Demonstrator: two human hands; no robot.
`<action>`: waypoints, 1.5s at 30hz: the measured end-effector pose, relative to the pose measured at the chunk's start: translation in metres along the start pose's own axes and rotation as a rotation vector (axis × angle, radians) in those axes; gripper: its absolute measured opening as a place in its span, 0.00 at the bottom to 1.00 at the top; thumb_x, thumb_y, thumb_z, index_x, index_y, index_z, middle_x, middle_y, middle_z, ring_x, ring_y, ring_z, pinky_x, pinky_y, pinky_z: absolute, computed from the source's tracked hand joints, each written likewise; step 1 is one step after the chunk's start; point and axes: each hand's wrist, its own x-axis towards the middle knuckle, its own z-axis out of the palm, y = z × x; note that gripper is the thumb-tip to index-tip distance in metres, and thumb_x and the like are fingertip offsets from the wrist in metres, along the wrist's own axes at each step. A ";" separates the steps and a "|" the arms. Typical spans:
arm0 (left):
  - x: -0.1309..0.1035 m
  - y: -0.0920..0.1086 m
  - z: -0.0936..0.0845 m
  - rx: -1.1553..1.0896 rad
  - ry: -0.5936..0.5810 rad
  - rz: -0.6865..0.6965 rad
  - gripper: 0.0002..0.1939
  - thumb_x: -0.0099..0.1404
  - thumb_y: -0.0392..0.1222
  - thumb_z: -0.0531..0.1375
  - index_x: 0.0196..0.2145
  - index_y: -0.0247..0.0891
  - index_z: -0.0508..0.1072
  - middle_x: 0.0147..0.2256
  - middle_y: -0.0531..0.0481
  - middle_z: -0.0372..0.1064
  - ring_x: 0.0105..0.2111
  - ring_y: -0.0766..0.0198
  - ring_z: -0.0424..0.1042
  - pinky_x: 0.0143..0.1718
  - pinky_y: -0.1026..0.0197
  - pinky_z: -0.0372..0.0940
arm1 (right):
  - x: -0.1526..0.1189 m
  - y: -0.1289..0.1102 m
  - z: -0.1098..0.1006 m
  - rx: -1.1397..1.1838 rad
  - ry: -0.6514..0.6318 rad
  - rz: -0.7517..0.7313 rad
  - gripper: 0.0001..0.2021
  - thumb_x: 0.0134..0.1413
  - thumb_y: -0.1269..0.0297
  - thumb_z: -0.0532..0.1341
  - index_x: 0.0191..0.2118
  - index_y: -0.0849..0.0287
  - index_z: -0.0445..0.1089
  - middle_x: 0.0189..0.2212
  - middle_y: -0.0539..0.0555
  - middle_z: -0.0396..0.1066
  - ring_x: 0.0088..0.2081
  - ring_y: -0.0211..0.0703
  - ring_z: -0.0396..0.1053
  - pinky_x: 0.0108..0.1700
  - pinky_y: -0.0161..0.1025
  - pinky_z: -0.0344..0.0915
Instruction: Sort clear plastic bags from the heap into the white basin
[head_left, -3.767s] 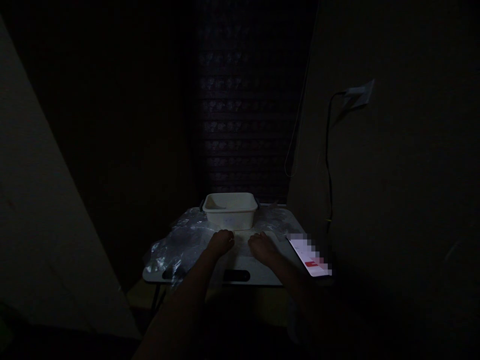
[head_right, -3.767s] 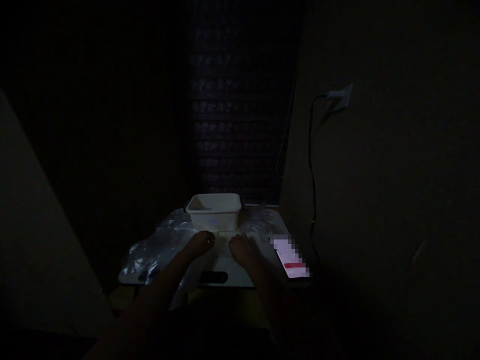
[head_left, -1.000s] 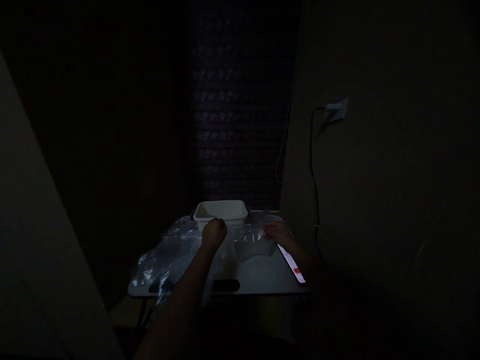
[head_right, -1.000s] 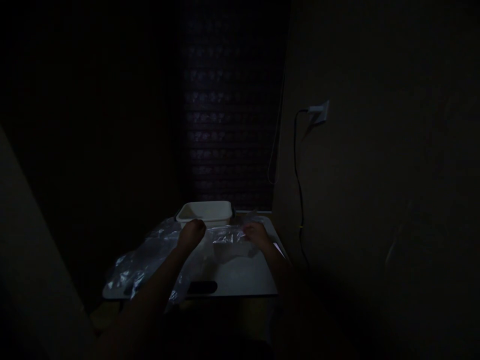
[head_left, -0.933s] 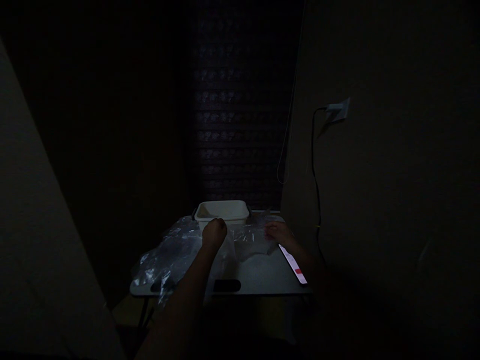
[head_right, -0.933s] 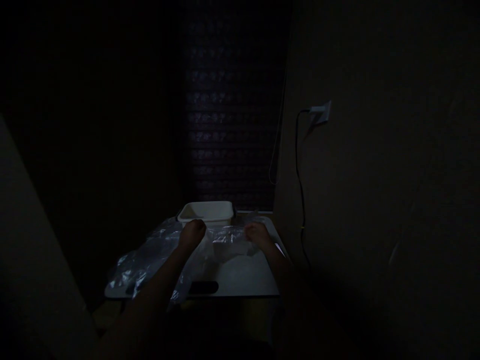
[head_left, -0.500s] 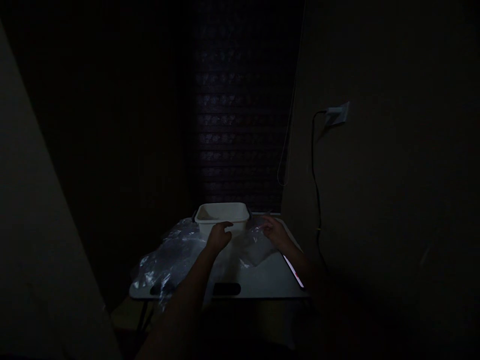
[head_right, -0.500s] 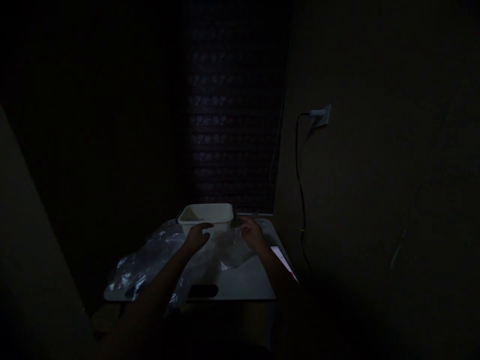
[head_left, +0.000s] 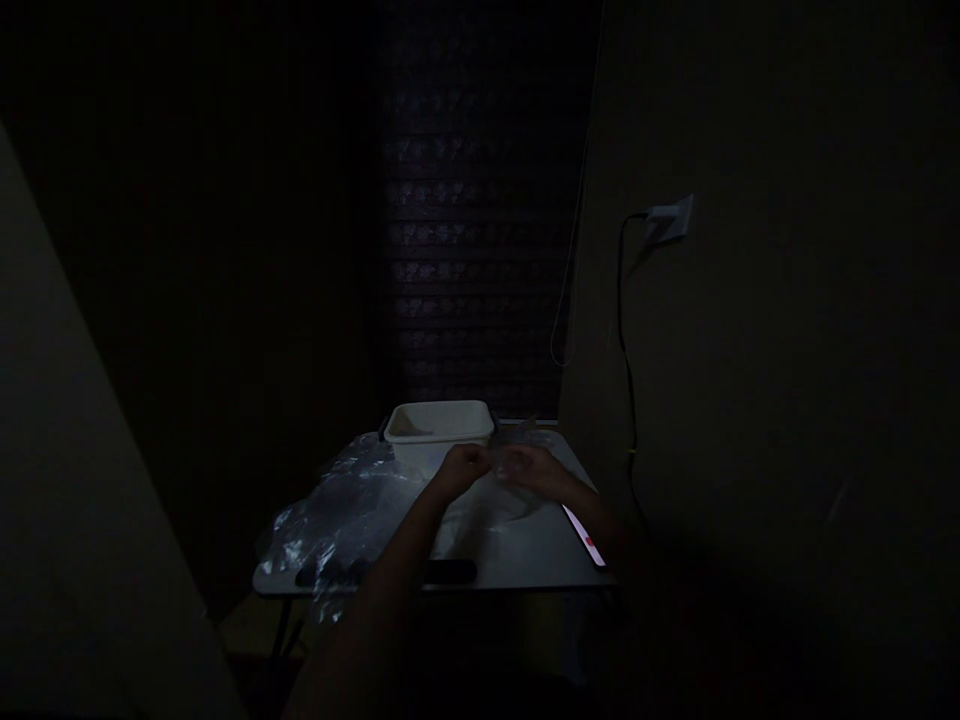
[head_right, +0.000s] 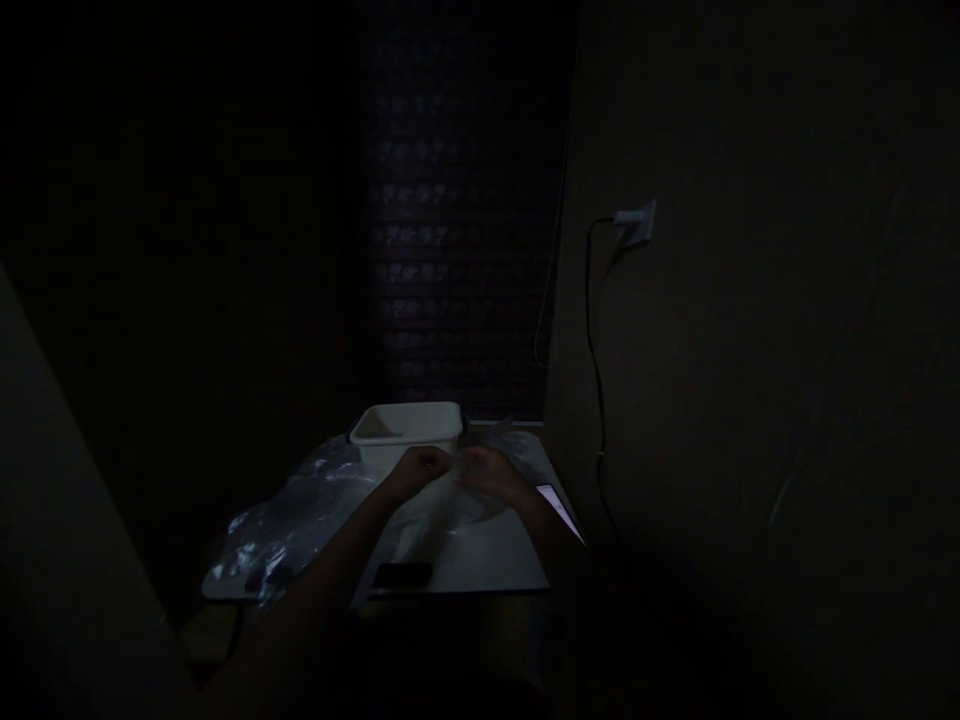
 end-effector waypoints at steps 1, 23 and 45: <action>-0.001 0.002 -0.002 -0.015 0.022 -0.016 0.05 0.43 0.37 0.55 0.18 0.31 0.66 0.18 0.54 0.63 0.21 0.69 0.61 0.25 0.67 0.56 | -0.001 0.004 -0.003 -0.031 -0.039 0.021 0.14 0.27 0.66 0.60 0.29 0.62 0.65 0.25 0.51 0.66 0.28 0.38 0.62 0.29 0.35 0.58; -0.004 0.006 -0.033 0.098 0.196 -0.021 0.06 0.43 0.40 0.54 0.18 0.33 0.66 0.18 0.52 0.64 0.22 0.67 0.64 0.24 0.66 0.57 | -0.001 -0.004 -0.028 -0.041 0.345 0.146 0.08 0.32 0.62 0.53 0.19 0.62 0.62 0.12 0.45 0.58 0.15 0.32 0.57 0.16 0.30 0.52; -0.013 0.027 -0.037 -0.434 0.224 -0.038 0.12 0.43 0.38 0.55 0.29 0.33 0.64 0.28 0.49 0.66 0.32 0.65 0.64 0.32 0.62 0.59 | -0.022 -0.030 -0.042 0.284 0.290 -0.038 0.14 0.33 0.65 0.53 0.33 0.58 0.59 0.27 0.52 0.66 0.33 0.41 0.63 0.33 0.38 0.59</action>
